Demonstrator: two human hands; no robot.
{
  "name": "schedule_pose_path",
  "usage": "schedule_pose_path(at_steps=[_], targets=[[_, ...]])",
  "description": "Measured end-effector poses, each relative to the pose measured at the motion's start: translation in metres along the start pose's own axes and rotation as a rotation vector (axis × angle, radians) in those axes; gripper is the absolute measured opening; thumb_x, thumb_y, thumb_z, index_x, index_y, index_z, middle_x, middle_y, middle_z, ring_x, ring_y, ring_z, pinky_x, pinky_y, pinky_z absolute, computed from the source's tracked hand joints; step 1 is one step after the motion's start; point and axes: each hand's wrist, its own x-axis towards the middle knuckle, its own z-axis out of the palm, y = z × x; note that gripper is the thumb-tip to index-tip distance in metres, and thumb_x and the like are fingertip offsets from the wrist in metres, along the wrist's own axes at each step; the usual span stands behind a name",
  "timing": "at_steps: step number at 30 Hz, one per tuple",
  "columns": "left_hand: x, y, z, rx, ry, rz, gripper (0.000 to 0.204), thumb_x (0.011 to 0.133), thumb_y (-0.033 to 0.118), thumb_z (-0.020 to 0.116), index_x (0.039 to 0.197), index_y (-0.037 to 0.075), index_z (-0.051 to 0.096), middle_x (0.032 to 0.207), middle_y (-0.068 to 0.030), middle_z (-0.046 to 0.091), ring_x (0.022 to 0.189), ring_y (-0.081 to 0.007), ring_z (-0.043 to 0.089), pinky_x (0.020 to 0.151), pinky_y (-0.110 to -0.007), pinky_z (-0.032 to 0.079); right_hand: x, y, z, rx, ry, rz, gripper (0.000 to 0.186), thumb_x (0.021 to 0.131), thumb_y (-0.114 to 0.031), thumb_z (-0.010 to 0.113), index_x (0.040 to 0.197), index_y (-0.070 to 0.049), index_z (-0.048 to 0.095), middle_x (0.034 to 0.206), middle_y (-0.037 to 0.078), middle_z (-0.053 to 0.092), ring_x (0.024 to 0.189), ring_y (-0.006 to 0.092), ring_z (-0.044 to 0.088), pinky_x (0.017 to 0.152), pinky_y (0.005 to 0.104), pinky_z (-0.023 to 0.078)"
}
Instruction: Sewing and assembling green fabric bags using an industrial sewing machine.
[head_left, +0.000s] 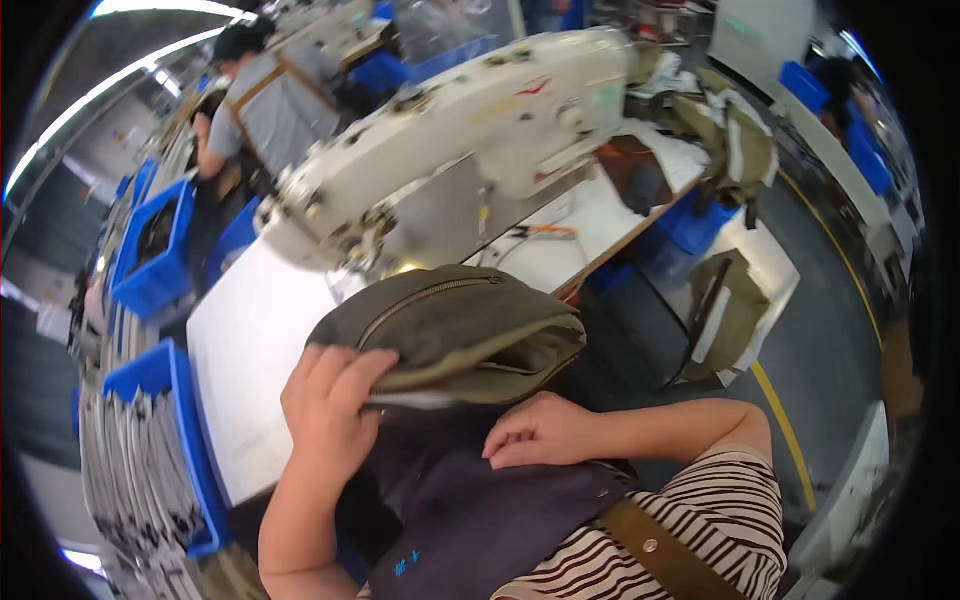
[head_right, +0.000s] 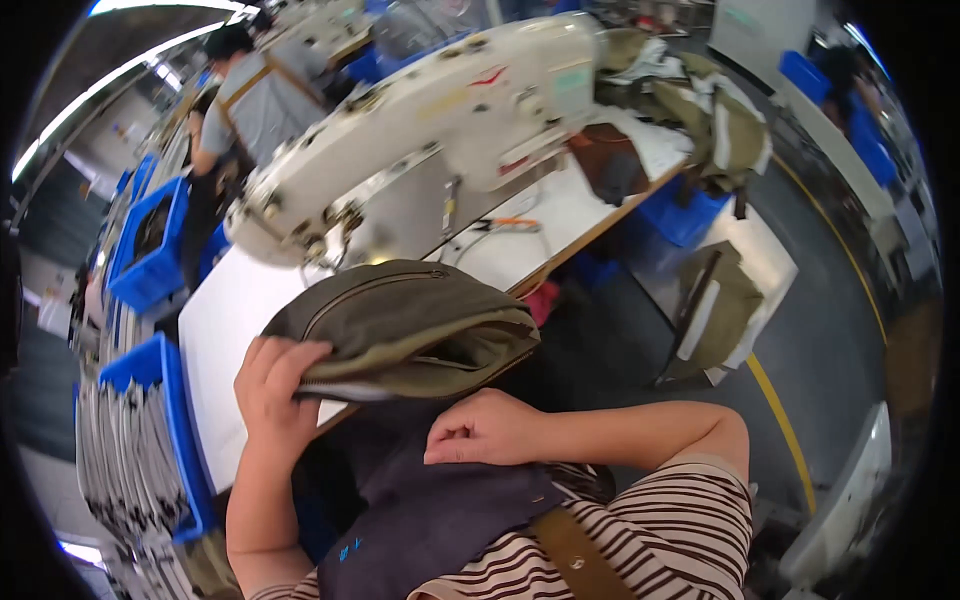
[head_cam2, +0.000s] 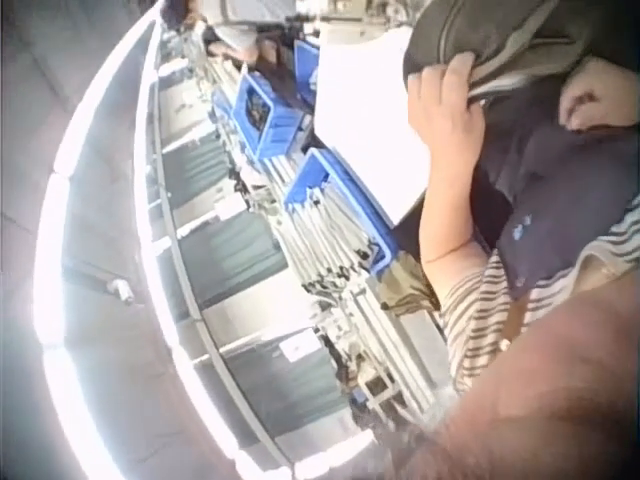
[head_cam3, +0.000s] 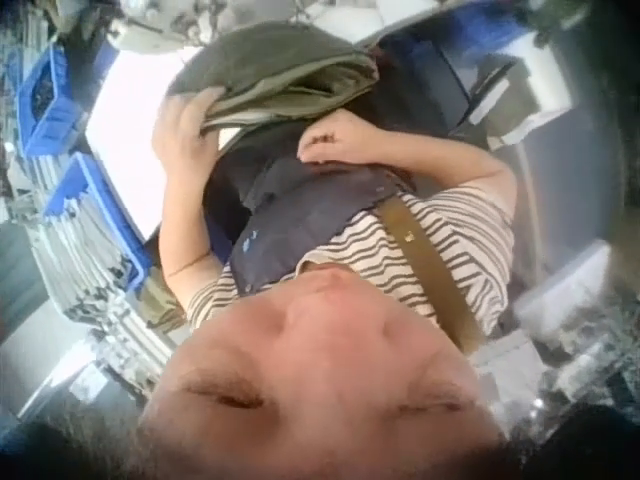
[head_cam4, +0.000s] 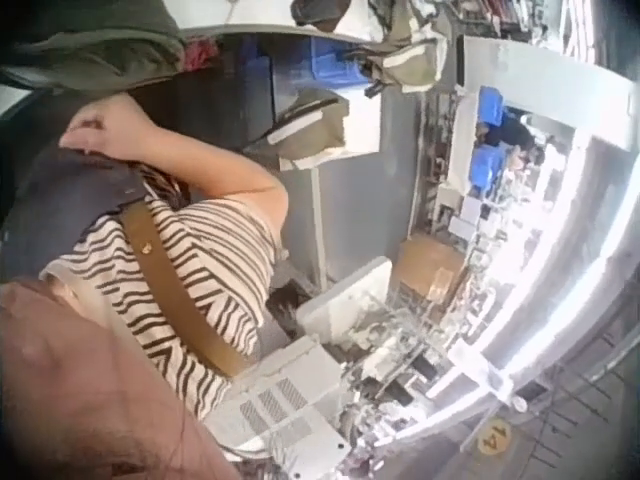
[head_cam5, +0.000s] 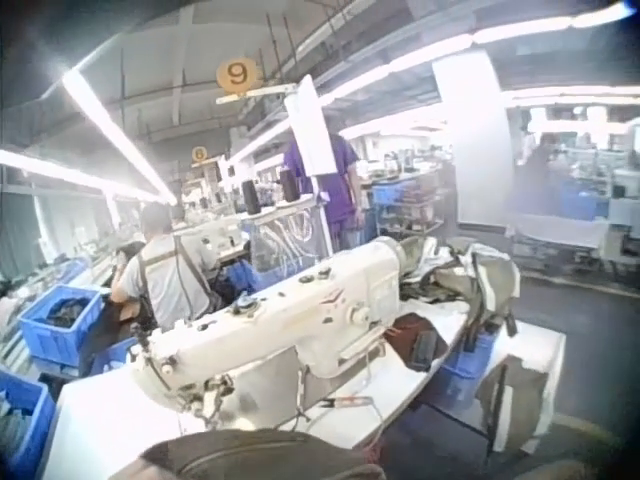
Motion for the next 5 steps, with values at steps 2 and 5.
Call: schedule_pose_path(at_steps=[2,5], targets=[[0.008,0.011,0.004,-0.005,0.085,0.100,0.046,0.056,0.003,0.066,0.099,0.015,0.073,0.083,-0.0046,0.060,0.076,-0.0267,0.058,0.063,-0.038,0.048,-0.013,0.007,-0.004,0.957,-0.024,0.266,0.044,0.099,-0.035,0.067,0.133,-0.008,0.063,0.120,0.011,0.069,0.092,0.0191,0.069,0.072,0.0327,0.058],[0.017,0.020,0.014,-0.026,0.222,0.285,0.042,0.056,0.009,0.067,0.097,0.017,0.072,0.085,-0.0019,0.058,0.076,-0.0233,0.056,0.061,-0.035,0.045,-0.044,0.026,-0.028,0.931,-0.066,0.394,0.058,0.101,-0.040,0.062,0.150,-0.011,0.047,0.139,0.011,0.060,0.109,0.0171,0.066,0.085,0.0352,0.059]])
